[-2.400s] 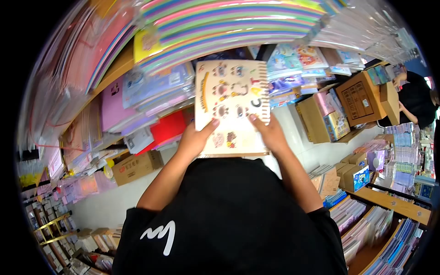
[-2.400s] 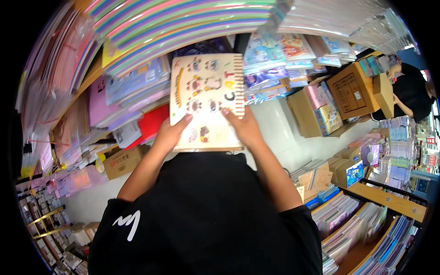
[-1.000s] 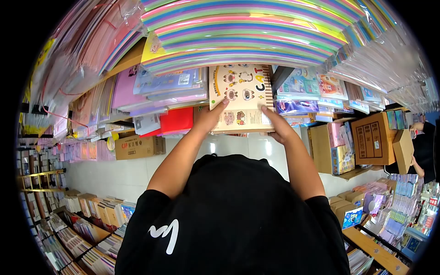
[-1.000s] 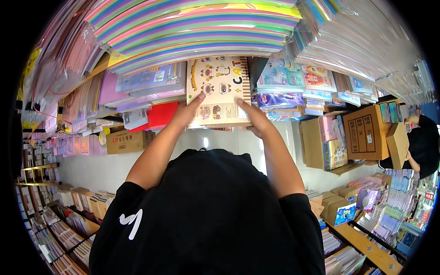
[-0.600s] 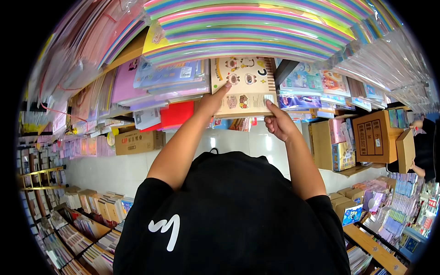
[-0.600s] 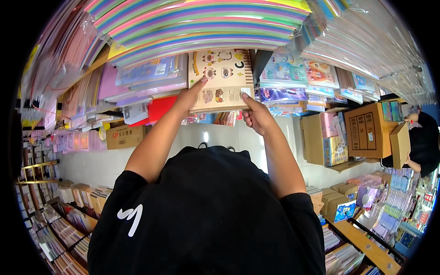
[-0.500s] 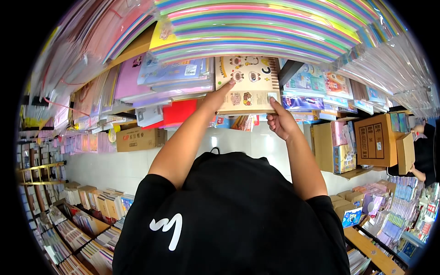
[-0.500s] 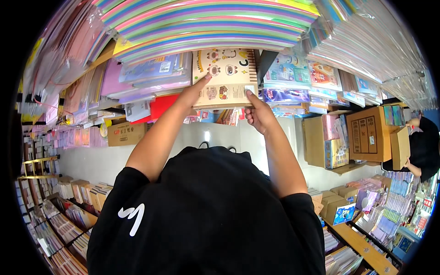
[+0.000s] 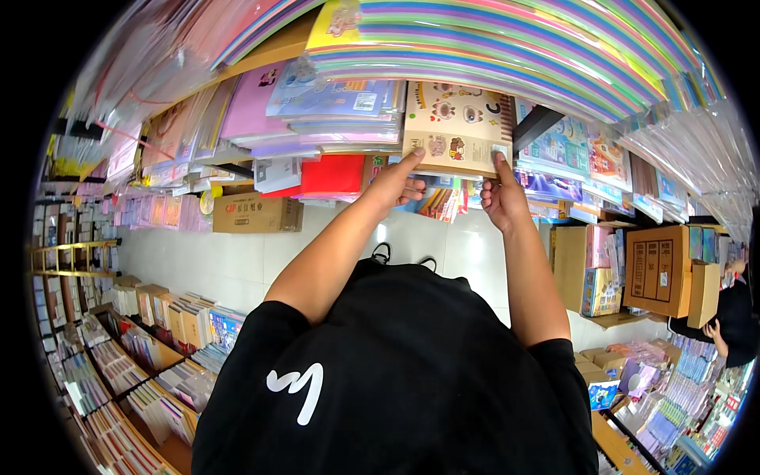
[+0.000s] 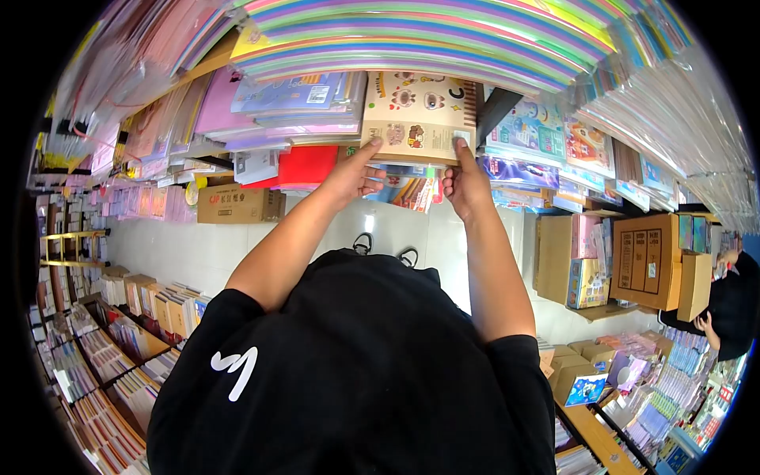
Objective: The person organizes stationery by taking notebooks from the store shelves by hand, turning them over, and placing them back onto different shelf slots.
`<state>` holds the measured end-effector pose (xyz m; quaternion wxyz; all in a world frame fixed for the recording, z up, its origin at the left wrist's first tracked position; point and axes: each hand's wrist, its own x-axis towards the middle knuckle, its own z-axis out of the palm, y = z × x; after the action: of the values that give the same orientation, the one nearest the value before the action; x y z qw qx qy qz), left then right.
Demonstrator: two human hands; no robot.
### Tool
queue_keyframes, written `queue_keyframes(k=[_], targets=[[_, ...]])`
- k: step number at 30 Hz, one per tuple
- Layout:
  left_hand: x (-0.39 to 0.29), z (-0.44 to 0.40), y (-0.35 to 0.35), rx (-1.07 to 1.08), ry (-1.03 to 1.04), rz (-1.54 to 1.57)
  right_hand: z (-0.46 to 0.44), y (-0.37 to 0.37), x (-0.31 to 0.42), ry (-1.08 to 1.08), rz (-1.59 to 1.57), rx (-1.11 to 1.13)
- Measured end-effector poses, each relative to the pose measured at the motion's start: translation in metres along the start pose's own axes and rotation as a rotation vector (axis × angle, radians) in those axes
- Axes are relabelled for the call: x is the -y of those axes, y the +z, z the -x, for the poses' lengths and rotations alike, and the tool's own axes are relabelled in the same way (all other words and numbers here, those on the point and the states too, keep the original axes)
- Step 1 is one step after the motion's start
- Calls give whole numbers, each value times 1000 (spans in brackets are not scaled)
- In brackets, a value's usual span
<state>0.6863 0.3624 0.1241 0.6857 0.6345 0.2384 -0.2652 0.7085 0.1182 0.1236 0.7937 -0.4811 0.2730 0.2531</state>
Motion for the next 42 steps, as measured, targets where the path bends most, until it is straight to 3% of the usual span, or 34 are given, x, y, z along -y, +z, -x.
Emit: queue_keyframes(k=[10, 14, 19, 29, 36, 40, 42], targets=[[20, 23, -23, -20, 65, -53, 6, 11, -15, -153, -121, 16], [44, 27, -53, -25, 112, -21, 17, 19, -29, -107, -134, 28], [62, 39, -121, -163, 151, 292, 23, 31, -49, -74, -96, 6], [49, 40, -282, -390, 282, 524, 14, 125, -118, -67, -151, -9], [18, 44, -343, -232, 311, 457, 2, 231, -174, 30, 168, 99], [30, 17, -366, -90, 282, 371, -14, 259, -198, -131, 549, 114], [28, 5, -369, -97, 234, 290, -11, 258, -191, -36, 218, 18]])
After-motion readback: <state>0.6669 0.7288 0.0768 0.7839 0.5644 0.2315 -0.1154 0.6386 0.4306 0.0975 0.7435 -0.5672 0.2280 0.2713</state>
